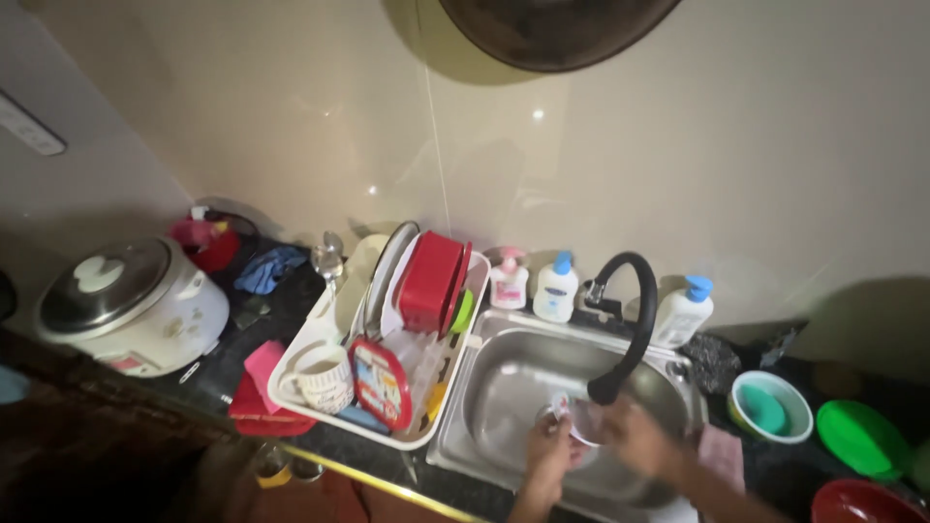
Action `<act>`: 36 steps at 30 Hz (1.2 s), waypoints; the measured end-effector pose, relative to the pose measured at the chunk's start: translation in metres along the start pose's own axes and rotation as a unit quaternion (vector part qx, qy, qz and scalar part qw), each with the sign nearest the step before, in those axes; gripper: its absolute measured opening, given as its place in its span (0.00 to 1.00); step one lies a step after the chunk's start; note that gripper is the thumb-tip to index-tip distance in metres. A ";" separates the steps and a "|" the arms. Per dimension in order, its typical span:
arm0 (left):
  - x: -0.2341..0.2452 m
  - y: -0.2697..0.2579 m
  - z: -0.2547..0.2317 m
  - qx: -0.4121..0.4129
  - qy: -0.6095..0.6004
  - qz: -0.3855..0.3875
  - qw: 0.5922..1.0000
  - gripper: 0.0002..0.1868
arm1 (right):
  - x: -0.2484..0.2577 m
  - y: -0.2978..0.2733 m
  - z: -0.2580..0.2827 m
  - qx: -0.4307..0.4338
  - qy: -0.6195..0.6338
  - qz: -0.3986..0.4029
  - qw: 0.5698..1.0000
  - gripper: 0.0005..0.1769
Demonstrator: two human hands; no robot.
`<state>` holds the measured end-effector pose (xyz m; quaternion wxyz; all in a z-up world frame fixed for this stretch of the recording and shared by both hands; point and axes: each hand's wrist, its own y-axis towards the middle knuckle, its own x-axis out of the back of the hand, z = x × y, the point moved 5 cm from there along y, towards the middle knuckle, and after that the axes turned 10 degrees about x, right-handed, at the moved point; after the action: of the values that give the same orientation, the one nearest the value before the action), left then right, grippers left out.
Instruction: The person takes clean plates and bowls from a dish rack, washes them briefly at the sink, and places them on a dining table.
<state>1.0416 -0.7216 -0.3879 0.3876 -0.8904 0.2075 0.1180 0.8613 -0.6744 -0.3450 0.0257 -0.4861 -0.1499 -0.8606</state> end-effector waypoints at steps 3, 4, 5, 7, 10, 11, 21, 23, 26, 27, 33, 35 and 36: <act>-0.023 -0.027 -0.020 0.046 -0.001 0.016 0.999 0.18 | 0.003 -0.004 0.044 -0.024 0.062 -0.030 0.997 0.28; -0.013 0.005 -0.004 0.050 -0.001 0.014 0.999 0.18 | 0.010 0.001 0.057 -0.027 0.065 -0.029 0.997 0.28; -0.005 0.036 0.009 0.013 0.001 0.031 0.999 0.17 | 0.011 0.005 0.068 -0.058 0.090 0.046 0.993 0.30; -0.011 0.042 -0.003 -0.026 0.006 0.050 0.998 0.17 | 0.033 0.010 0.088 -0.090 0.114 0.116 0.983 0.33; -0.035 -0.002 -0.043 0.035 0.022 -0.031 0.999 0.15 | 0.083 0.024 0.114 0.002 0.094 0.128 0.987 0.41; -0.042 0.003 -0.040 0.002 0.019 -0.026 0.999 0.15 | 0.094 0.029 0.105 -0.066 0.095 0.122 0.986 0.42; -0.067 -0.009 -0.076 -0.068 0.013 -0.106 0.992 0.17 | 0.081 -0.003 0.047 0.116 0.145 -0.023 0.982 0.32; -0.056 -0.020 -0.079 -0.148 0.205 -0.171 0.952 0.15 | 0.080 0.005 0.007 -0.002 0.110 -0.025 0.994 0.25; -0.054 -0.059 -0.098 -0.234 0.496 -0.230 0.804 0.15 | 0.072 0.023 -0.050 -0.150 0.092 -0.070 0.982 0.23; -0.057 -0.073 -0.106 -0.250 0.597 -0.223 0.729 0.17 | 0.072 0.033 -0.068 -0.176 0.108 -0.120 0.971 0.30; -0.025 -0.107 -0.130 -0.278 0.505 -0.299 0.761 0.24 | 0.080 0.098 -0.130 -0.296 0.520 -0.110 0.794 0.29; -0.008 -0.110 -0.127 -0.309 0.440 -0.320 0.780 0.22 | 0.080 0.112 -0.125 -0.305 0.562 -0.093 0.763 0.26; 0.000 -0.113 -0.124 -0.341 0.377 -0.330 0.796 0.20 | 0.080 0.117 -0.124 -0.319 0.600 -0.084 0.729 0.25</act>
<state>1.0996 -0.7442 -0.2323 -0.0343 -0.9534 -0.0228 -0.2989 0.7383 -0.8126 -0.3101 -0.1185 0.1669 0.1400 -0.9688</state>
